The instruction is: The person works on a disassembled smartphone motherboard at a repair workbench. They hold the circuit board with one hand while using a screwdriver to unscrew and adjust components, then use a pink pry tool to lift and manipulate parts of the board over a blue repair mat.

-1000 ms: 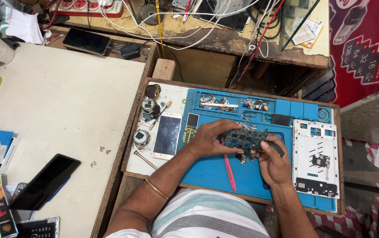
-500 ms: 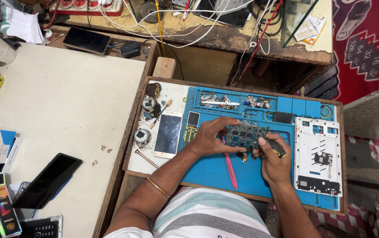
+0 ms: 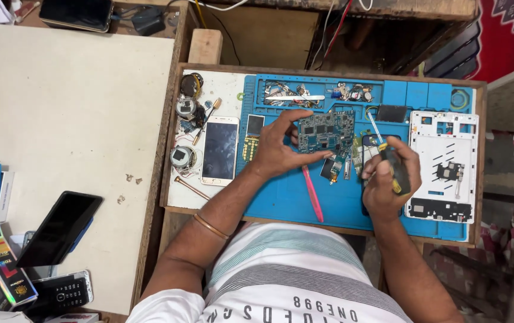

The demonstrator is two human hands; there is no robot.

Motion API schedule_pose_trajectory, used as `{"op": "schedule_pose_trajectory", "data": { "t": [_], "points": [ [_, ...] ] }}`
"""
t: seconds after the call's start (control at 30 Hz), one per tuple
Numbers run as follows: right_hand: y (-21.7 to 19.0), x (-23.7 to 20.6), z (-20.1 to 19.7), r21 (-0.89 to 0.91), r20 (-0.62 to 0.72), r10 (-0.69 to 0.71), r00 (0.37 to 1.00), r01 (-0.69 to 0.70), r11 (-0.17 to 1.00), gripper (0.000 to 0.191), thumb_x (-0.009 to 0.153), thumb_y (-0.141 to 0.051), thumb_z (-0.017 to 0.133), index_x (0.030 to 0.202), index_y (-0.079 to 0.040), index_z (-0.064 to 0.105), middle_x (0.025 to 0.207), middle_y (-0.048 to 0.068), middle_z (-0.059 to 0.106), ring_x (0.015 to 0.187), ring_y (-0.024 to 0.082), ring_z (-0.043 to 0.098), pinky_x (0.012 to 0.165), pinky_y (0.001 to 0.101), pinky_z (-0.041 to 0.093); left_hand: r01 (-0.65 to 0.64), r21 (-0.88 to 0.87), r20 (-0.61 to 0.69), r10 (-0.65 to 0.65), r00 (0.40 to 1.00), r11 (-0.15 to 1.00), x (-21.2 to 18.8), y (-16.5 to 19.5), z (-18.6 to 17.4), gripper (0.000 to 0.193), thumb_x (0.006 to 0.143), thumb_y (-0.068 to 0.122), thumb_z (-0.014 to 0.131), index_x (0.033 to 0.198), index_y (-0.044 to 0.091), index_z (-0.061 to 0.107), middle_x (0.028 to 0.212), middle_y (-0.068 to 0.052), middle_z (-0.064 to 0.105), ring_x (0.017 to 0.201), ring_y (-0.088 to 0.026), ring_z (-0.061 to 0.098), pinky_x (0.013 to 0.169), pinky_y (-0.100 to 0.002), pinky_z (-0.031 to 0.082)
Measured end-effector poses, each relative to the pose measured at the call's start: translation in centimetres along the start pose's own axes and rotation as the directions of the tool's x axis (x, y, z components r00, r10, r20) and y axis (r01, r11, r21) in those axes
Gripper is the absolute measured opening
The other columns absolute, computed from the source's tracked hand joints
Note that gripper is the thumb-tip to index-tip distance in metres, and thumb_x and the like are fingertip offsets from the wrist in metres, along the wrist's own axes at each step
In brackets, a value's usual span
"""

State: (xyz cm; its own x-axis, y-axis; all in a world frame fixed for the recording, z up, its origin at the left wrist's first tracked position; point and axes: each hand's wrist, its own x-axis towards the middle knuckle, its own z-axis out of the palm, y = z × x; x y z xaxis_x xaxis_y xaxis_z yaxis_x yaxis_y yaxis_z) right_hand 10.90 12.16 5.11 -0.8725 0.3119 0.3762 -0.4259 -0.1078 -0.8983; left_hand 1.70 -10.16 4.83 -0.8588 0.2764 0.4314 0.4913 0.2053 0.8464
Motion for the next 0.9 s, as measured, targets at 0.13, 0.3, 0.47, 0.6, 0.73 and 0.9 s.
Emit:
{"op": "schedule_pose_trajectory", "data": {
  "t": [0.13, 0.3, 0.47, 0.6, 0.73, 0.9],
  "points": [
    [-0.7, -0.7, 0.2, -0.319, 0.277, -0.122, 0.953, 0.211, 0.924, 0.042, 0.103, -0.036, 0.066, 0.123, 0.001, 0.062, 0.097, 0.011, 0.070, 0.081, 0.015, 0.071, 0.073, 0.0264, 0.057, -0.026, -0.008, 0.017, 0.026, 1.000, 1.000, -0.2, 0.0, 0.3, 0.084, 0.068, 0.036, 0.101, 0.136, 0.015, 0.057, 0.108, 0.000, 0.072, 0.078, -0.009, 0.065, 0.067, -0.024, 0.059],
    [-1.8, -0.2, 0.3, -0.406, 0.420, -0.127, 0.899, 0.311, 0.859, 0.031, 0.094, -0.017, 0.073, 0.117, 0.003, 0.068, 0.091, 0.013, 0.073, 0.082, 0.020, 0.074, 0.073, 0.0280, 0.058, -0.035, -0.005, 0.036, 0.035, 0.999, 0.999, -0.5, 0.1, 0.6, 0.083, 0.069, 0.036, 0.100, 0.137, 0.016, 0.057, 0.109, -0.002, 0.071, 0.080, -0.010, 0.067, 0.070, -0.026, 0.060],
    [-2.1, -0.1, 1.0, -0.386, 0.431, -0.122, 0.894, 0.304, 0.871, 0.031, 0.091, -0.008, 0.075, 0.119, 0.003, 0.068, 0.097, 0.016, 0.074, 0.086, 0.022, 0.076, 0.076, 0.0298, 0.060, -0.033, -0.001, 0.046, 0.033, 0.998, 0.999, -0.8, -0.1, 0.9, 0.081, 0.070, 0.037, 0.100, 0.136, 0.017, 0.057, 0.110, -0.002, 0.071, 0.080, -0.010, 0.067, 0.070, -0.026, 0.061],
    [-1.7, -0.4, 0.7, -0.393, 0.412, -0.099, 0.906, 0.275, 0.877, 0.031, 0.090, -0.006, 0.075, 0.119, 0.003, 0.069, 0.096, 0.016, 0.075, 0.086, 0.021, 0.076, 0.075, 0.0287, 0.059, -0.059, 0.017, 0.045, 0.058, 0.997, 0.998, -1.0, -0.5, 1.1, 0.083, 0.070, 0.039, 0.100, 0.136, 0.017, 0.055, 0.112, -0.003, 0.070, 0.080, -0.010, 0.067, 0.069, -0.026, 0.061],
    [-1.2, -0.7, 0.4, -0.401, 0.358, -0.054, 0.932, 0.206, 0.892, 0.029, 0.091, -0.003, 0.072, 0.119, 0.004, 0.070, 0.095, 0.015, 0.075, 0.085, 0.019, 0.074, 0.075, 0.0264, 0.057, -0.083, 0.040, 0.054, 0.080, 0.995, 0.996, -1.0, -0.5, 0.9, 0.080, 0.074, 0.036, 0.099, 0.138, 0.017, 0.056, 0.115, -0.004, 0.071, 0.083, -0.012, 0.070, 0.070, -0.027, 0.061],
    [-1.3, -0.4, 0.3, -0.389, 0.274, -0.010, 0.962, 0.121, 0.913, 0.027, 0.093, -0.002, 0.070, 0.118, 0.004, 0.070, 0.097, 0.015, 0.075, 0.085, 0.019, 0.075, 0.077, 0.0253, 0.057, -0.115, 0.028, 0.003, 0.115, 0.993, 0.993, -0.4, 0.4, 0.5, 0.083, 0.071, 0.035, 0.098, 0.138, 0.015, 0.056, 0.119, -0.007, 0.072, 0.088, -0.015, 0.073, 0.072, -0.028, 0.062]
  ]
}}
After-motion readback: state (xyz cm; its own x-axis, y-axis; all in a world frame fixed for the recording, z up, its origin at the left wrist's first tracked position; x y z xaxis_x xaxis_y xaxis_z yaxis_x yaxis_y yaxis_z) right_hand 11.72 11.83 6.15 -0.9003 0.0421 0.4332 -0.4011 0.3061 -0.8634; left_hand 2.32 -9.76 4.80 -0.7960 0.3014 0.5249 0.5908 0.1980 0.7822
